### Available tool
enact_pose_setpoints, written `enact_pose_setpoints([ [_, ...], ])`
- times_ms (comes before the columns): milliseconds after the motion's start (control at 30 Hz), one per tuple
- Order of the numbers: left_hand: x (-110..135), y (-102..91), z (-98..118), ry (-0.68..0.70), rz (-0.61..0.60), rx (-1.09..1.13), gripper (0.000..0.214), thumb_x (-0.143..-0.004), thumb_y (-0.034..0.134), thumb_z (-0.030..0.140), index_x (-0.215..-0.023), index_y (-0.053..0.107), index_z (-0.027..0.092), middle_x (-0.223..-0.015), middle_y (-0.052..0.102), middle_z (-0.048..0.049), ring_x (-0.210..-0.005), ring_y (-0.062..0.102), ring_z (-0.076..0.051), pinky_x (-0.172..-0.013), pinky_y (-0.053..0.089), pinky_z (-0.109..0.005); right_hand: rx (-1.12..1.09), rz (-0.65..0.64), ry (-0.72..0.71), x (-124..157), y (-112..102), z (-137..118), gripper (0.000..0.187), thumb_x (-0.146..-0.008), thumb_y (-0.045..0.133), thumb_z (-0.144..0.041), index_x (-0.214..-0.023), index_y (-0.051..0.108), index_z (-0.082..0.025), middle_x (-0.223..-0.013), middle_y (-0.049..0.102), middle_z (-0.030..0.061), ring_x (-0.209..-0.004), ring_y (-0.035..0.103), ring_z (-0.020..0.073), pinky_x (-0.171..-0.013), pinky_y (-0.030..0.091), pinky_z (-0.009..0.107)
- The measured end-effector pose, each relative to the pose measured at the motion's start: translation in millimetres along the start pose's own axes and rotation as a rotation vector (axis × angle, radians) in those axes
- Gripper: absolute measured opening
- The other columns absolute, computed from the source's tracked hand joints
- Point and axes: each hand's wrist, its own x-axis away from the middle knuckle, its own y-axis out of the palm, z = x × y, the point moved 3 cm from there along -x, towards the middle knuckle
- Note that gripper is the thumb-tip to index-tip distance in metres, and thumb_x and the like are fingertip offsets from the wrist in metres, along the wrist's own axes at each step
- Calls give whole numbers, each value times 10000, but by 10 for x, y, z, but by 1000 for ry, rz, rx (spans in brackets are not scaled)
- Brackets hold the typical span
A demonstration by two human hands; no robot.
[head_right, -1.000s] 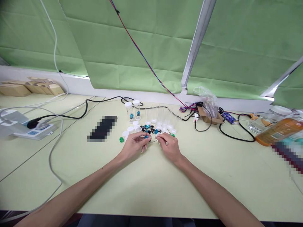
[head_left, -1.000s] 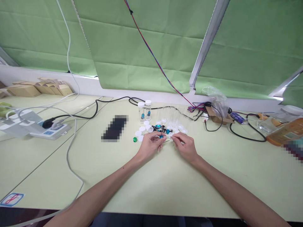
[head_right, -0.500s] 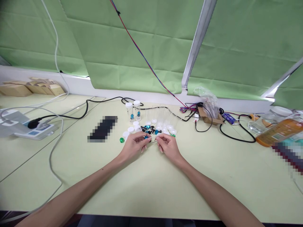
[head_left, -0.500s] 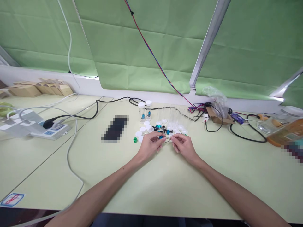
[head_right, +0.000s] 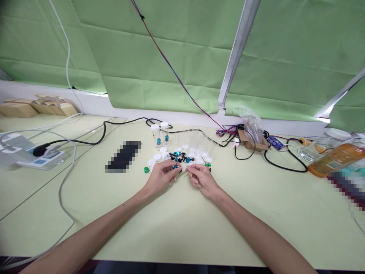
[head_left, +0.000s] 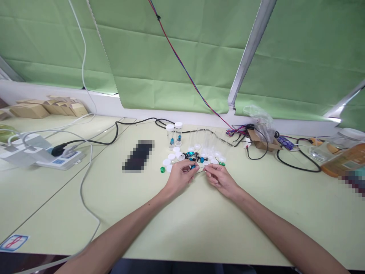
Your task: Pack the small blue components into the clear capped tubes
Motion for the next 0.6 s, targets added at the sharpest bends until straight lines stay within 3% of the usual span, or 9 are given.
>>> enact_pose_setpoints([
  [100,-2,-6,-14,-5,8,0,267,-784,665,428,-790,689,162,-706,600,-20,-453,468,-92,-427,369,-236,-23,-1,23,0,-6,15,291,-720,778,-386,-759,630,-138,-583,490,-64,-370,286,9,-329,151,163],
  [300,-5,10,-42,-89,-8,76,270,-773,682,428,-795,672,159,-513,513,30,-409,424,-91,-413,329,-227,-7,2,-37,15,22,-6,301,-757,751,-412,-736,610,-148,-576,505,-61,-361,331,14,-330,193,161],
  [467,-18,10,-26,-159,-11,186,277,-749,711,420,-789,666,150,-503,530,29,-413,438,-90,-433,352,-226,94,54,-163,15,37,-54,317,-791,699,-470,-847,636,-165,-659,597,-15,-406,454,57,-341,301,180],
  [600,-39,-17,13,-187,0,240,299,-731,727,432,-763,669,141,-499,543,21,-417,448,-88,-445,354,-226,301,104,-341,49,38,-108,280,-843,650,-435,-959,641,-181,-743,636,18,-479,538,100,-409,424,224],
])
